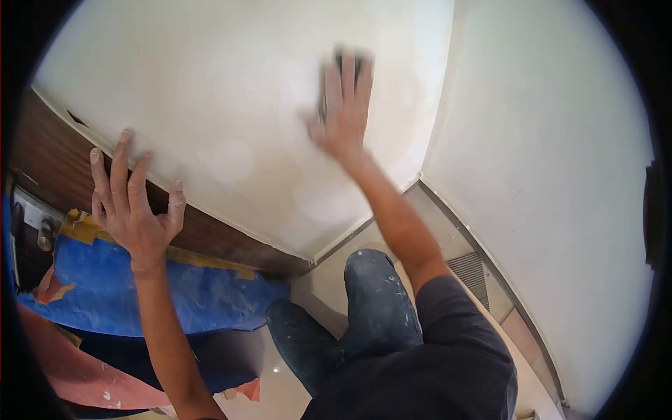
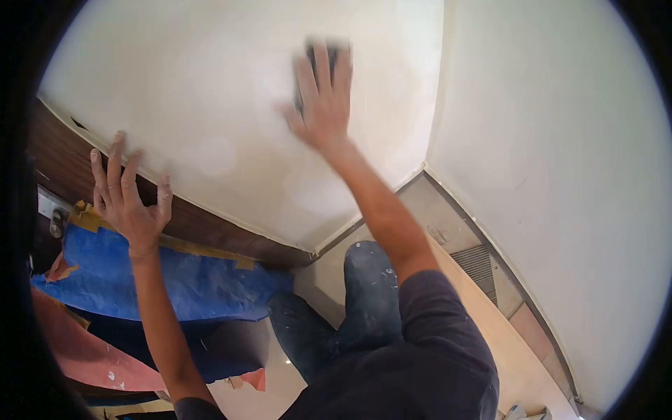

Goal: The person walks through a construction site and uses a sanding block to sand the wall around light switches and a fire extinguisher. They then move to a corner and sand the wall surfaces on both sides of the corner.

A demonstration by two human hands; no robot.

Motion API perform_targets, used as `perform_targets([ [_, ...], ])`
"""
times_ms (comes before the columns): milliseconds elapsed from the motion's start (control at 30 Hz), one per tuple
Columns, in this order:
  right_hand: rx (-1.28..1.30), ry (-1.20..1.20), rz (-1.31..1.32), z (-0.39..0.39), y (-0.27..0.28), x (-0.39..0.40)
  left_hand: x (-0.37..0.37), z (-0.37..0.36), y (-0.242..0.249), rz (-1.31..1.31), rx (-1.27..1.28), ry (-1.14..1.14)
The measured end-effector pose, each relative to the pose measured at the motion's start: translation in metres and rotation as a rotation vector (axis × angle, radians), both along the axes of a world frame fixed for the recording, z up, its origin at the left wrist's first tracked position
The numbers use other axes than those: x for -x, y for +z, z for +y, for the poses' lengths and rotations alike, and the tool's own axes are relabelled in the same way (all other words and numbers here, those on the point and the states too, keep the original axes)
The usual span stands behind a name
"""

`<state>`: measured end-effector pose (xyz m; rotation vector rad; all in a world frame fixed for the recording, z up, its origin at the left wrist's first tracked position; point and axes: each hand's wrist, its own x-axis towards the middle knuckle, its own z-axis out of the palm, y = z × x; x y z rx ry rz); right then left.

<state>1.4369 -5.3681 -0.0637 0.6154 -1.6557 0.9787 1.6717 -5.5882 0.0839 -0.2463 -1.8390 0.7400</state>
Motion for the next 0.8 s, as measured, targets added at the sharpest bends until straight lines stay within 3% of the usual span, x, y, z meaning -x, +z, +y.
perform_targets([
  [100,-0.005,0.024,-0.257,-0.029,-0.168,-0.045,-0.003,0.001,0.001,-0.004,-0.013,0.016],
  [200,-0.014,0.033,-0.295,-0.043,-0.228,-0.073,-0.004,0.0,0.001,0.002,0.001,0.047],
  [367,0.084,0.04,-0.118,-0.037,0.023,-0.036,-0.002,-0.007,-0.002,0.015,0.021,0.031],
  [400,0.138,0.093,-0.107,-0.035,0.056,-0.037,-0.002,-0.007,-0.002,0.018,0.025,0.04],
  [500,0.127,-0.057,-0.136,-0.045,0.077,-0.041,0.0,-0.013,-0.005,0.03,0.023,0.054],
  [633,0.287,0.038,-0.156,-0.081,-0.086,-0.071,0.0,-0.013,-0.005,0.023,0.028,0.049],
  [667,0.356,0.012,-0.286,-0.091,-0.133,-0.092,0.0,-0.013,-0.005,0.029,0.029,0.051],
  [700,0.412,-0.003,-0.599,-0.105,-0.177,-0.119,0.0,-0.012,-0.005,0.033,0.032,0.053],
  [800,1.162,0.159,-1.236,-0.144,-0.282,-0.137,0.0,-0.009,-0.005,0.038,0.031,0.053],
])
